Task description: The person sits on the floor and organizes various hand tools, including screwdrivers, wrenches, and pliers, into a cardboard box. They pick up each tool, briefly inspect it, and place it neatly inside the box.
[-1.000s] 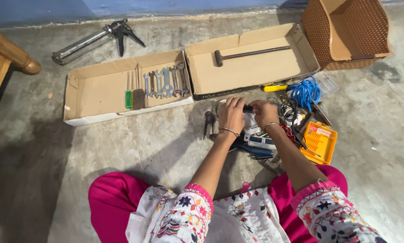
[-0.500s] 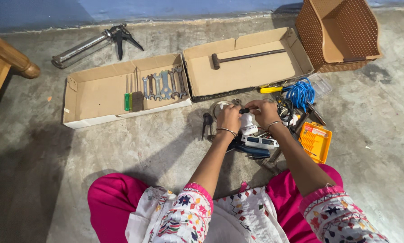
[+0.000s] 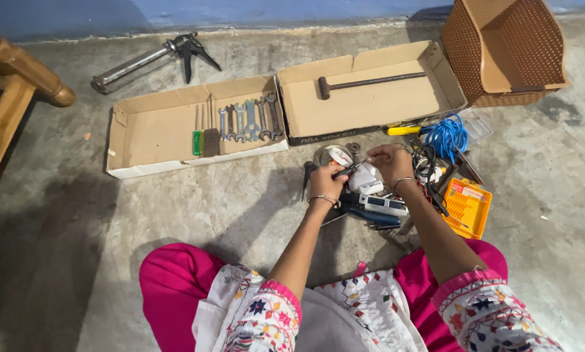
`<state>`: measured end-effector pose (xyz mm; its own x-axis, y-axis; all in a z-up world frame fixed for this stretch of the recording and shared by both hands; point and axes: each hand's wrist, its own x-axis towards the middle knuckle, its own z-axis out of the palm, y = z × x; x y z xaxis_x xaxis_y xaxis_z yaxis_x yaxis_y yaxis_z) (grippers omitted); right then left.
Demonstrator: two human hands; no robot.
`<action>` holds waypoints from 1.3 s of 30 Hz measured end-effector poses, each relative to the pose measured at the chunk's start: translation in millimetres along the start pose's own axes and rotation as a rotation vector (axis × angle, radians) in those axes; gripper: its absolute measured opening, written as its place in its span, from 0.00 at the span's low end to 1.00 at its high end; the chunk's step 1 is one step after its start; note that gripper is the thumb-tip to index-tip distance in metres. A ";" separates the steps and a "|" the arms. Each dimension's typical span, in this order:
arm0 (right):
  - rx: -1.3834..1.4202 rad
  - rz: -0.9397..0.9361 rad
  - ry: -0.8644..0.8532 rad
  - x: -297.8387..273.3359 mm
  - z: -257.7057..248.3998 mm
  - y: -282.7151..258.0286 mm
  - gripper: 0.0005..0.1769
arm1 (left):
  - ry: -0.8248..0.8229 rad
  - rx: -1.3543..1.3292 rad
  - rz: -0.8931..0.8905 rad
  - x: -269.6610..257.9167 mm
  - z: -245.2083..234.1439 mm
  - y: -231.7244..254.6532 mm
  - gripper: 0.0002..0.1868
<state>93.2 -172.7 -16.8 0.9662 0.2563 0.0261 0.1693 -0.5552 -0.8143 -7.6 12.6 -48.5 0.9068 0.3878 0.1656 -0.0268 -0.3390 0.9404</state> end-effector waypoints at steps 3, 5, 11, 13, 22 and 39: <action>0.267 -0.049 0.068 9.7 18.1 17.1 0.10 | -0.063 -0.219 -0.222 -7.4 -2.8 -12.4 0.13; 0.644 0.117 0.097 20.3 33.5 21.5 0.10 | -0.081 -0.258 -0.263 -10.8 -7.5 -13.8 0.13; 0.839 0.372 0.110 15.7 47.6 2.7 0.10 | -0.081 0.073 -0.056 -13.0 -24.3 -1.4 0.19; 0.905 0.397 0.092 7.2 50.5 -11.9 0.11 | -0.094 0.071 -0.089 -12.0 -25.1 2.0 0.19; 0.906 0.362 0.007 -15.3 52.0 -59.5 0.22 | -0.156 -0.119 -0.255 -7.1 -26.9 -4.2 0.14; 0.406 0.065 -0.209 -53.6 82.6 -73.4 0.18 | 0.004 -0.801 -0.485 23.5 -84.4 9.4 0.07</action>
<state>12.9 -80.3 -6.3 0.9052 0.4086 -0.1166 -0.0209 -0.2312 -0.9727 -22.1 91.0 -10.7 0.8933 0.3358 -0.2987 0.0707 0.5514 0.8312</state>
